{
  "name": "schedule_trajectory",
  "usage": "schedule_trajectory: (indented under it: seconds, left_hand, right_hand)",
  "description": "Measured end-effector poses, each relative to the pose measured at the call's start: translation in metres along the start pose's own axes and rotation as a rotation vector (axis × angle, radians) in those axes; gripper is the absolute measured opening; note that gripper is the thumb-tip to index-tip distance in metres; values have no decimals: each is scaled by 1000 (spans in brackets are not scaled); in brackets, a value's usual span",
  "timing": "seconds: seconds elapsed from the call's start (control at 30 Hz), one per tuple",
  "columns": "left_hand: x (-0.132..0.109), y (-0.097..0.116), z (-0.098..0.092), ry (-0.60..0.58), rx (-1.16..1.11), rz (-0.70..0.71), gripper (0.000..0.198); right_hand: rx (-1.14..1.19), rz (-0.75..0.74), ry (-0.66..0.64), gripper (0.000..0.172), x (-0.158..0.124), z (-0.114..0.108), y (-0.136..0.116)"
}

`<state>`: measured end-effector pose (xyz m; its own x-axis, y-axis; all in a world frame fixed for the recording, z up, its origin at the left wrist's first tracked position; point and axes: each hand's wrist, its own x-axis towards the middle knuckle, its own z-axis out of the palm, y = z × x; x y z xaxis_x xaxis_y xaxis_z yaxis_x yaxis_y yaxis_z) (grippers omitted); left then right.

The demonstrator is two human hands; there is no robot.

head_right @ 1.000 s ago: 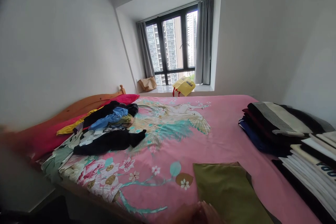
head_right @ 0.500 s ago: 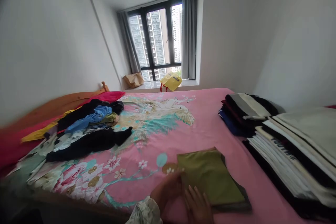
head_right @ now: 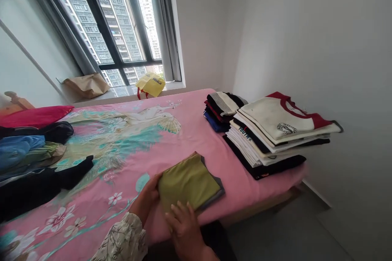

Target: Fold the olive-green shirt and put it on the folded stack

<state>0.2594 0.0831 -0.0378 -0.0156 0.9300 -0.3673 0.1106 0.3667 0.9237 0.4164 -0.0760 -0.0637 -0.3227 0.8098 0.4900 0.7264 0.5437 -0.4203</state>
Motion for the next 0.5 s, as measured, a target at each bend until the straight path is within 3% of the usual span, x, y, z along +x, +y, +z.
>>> schedule_trajectory:
  seconds: [0.13,0.2,0.33,0.5]
  left_hand:
    - [-11,-3,-15,254,199,127,31]
    - [-19,-2,-20,318,331,241,33]
    - [-30,2,-23,232,609,405,27]
    - [-21,13,-30,162,872,414,22]
  right_hand:
    - [36,-24,-99,32,-2,-12,-8]
    - [73,-45,-157,34,-4,-17,-11]
    - [126,8,-95,33,-2,-25,-12]
    - [1,127,43,31,11,-36,10]
